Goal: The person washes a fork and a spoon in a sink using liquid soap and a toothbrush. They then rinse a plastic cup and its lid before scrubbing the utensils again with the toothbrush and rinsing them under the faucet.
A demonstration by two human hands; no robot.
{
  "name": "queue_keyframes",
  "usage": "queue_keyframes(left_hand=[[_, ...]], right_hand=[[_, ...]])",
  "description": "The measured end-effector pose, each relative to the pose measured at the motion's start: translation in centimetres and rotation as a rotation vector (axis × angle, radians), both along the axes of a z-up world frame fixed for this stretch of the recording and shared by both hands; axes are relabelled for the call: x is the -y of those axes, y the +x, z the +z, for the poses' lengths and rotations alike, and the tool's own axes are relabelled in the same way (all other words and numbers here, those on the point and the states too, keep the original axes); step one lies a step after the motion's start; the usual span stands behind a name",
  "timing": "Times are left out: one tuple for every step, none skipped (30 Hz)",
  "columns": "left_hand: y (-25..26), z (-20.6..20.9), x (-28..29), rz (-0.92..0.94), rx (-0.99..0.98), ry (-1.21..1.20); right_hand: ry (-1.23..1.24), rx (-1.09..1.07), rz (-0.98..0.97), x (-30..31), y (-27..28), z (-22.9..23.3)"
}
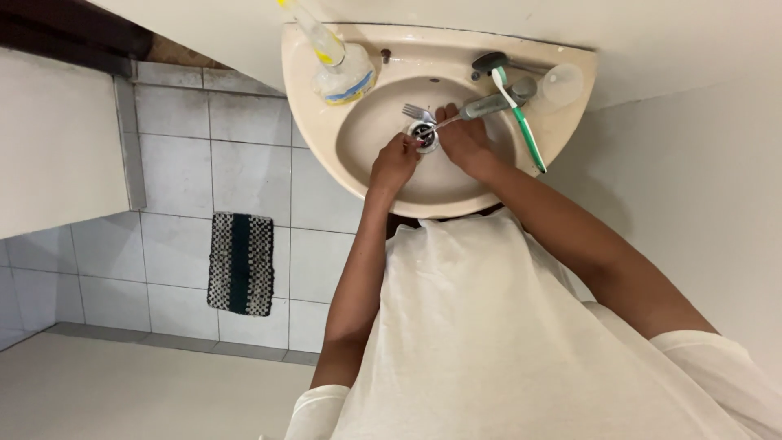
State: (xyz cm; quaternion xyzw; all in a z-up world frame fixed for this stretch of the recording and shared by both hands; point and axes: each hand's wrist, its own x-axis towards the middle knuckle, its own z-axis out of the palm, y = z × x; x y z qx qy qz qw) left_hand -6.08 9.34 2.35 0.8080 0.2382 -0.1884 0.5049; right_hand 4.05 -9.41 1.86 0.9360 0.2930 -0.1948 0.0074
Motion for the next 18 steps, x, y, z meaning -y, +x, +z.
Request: queue_keyframes(left_hand=[[0.0, -0.6, 0.0, 0.039, 0.054, -0.029], [-0.1, -1.3, 0.0, 0.078, 0.109, -0.057], [-0.1, -2.0, 0.2, 0.138, 0.110, -0.057], [-0.1, -2.6, 0.5, 0.199, 0.112, -0.057], [0.2, -2.9, 0.8, 0.260, 0.117, -0.057], [1.0, -3.2, 1.4, 0.325, 0.066, -0.202], [1.5, -3.4, 2.3, 0.391, 0.009, -0.348], [1.9, -3.4, 3.2, 0.455, -0.047, -0.495], [2.1, -3.5, 3.8, 0.486, -0.013, -0.695], [2.1, -3.6, 4.4, 0.515, 0.024, -0.895], [2.3, -3.7, 4.8, 0.535, 0.063, -1.095], [2.5, -3.7, 4.9, 0.598, 0.032, -1.151], [2.9, -3.8, 5.3, 0.654, -0.004, -1.210], [3.4, -3.8, 5.7, 0.710, -0.040, -1.268], [3.6, -4.0, 6.0, 0.661, 0.027, -1.295], [3.8, -4.2, 6.1, 0.613, 0.095, -1.322], [3.7, -4.4, 6.3, 0.568, 0.162, -1.344], [3.8, -4.4, 6.6, 0.654, 0.123, -1.340]], right_hand=[[0.062, -0.037, -0.008, 0.2, 0.0, 0.6], [0.123, -0.074, -0.015, 0.8, -0.1, 1.3], [0.183, -0.111, -0.023, 1.4, -0.2, 1.8], [0.248, -0.201, -0.052, 1.6, -0.4, 2.0], [0.313, -0.290, -0.080, 1.8, -0.4, 1.9], [0.378, -0.380, -0.109, 2.2, -0.2, 1.6], [0.502, -0.460, -0.113, 2.8, -0.3, 0.9], [0.627, -0.539, -0.118, 3.4, -0.3, 0.2], [0.755, -0.620, -0.122, 3.5, -0.4, 0.2], [0.756, -0.704, -0.233, 4.0, -0.6, 0.3], [0.755, -0.784, -0.348, 4.5, -0.9, 0.4], [0.751, -0.863, -0.464, 4.9, -1.3, 0.6], [0.751, -0.900, -0.530, 5.4, -1.6, 1.3], [0.752, -0.937, -0.597, 5.9, -1.9, 2.4], [0.753, -0.973, -0.665, 6.1, -2.2, 3.5], [0.742, -0.948, -0.652, 6.2, -2.3, 4.4], [0.731, -0.927, -0.639, 6.4, -2.6, 5.0], [0.720, -0.905, -0.627, 6.5, -2.9, 5.4]])
